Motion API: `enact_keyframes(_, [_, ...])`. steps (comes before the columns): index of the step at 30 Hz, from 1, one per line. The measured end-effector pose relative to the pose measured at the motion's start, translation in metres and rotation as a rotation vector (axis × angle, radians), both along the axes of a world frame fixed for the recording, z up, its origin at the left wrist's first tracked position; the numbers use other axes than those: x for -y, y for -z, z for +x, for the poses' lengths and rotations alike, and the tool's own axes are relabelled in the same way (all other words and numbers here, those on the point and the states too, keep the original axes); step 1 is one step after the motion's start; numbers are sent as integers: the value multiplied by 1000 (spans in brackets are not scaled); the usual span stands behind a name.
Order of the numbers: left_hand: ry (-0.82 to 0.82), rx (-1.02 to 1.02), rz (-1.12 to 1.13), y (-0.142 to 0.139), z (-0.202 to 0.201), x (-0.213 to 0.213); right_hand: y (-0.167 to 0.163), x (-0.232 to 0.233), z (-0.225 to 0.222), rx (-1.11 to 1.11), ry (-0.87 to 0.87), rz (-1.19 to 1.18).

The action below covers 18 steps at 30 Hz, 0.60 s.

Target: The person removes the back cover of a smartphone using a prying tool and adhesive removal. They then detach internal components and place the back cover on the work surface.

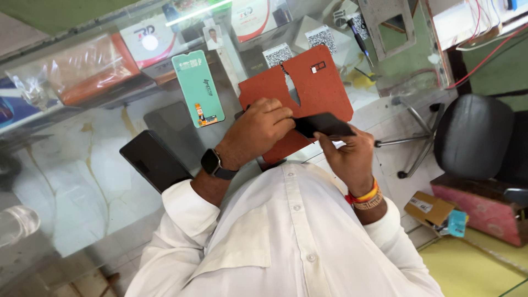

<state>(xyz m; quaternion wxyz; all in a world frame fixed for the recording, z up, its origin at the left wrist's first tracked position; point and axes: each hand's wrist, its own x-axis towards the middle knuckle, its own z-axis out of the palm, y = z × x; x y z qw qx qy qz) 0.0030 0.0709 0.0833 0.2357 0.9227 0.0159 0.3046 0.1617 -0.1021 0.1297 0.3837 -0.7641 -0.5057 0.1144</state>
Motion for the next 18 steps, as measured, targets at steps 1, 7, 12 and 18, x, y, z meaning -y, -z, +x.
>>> enact_keyframes(1, [-2, 6, 28, 2, 0, 1, 3, 0, -2, -15, -17, 41])
enact_keyframes(7, [-31, 22, 130, 13, -6, 2, 10, 1, -8, 114, -92, 73])
enact_keyframes(12, [-71, -12, 193, 11, -5, 7, 6, 1, -5, 307, -184, 54])
enact_keyframes(18, [-261, 21, 223, 11, -10, 0, 10, -6, -2, 342, -127, -46])
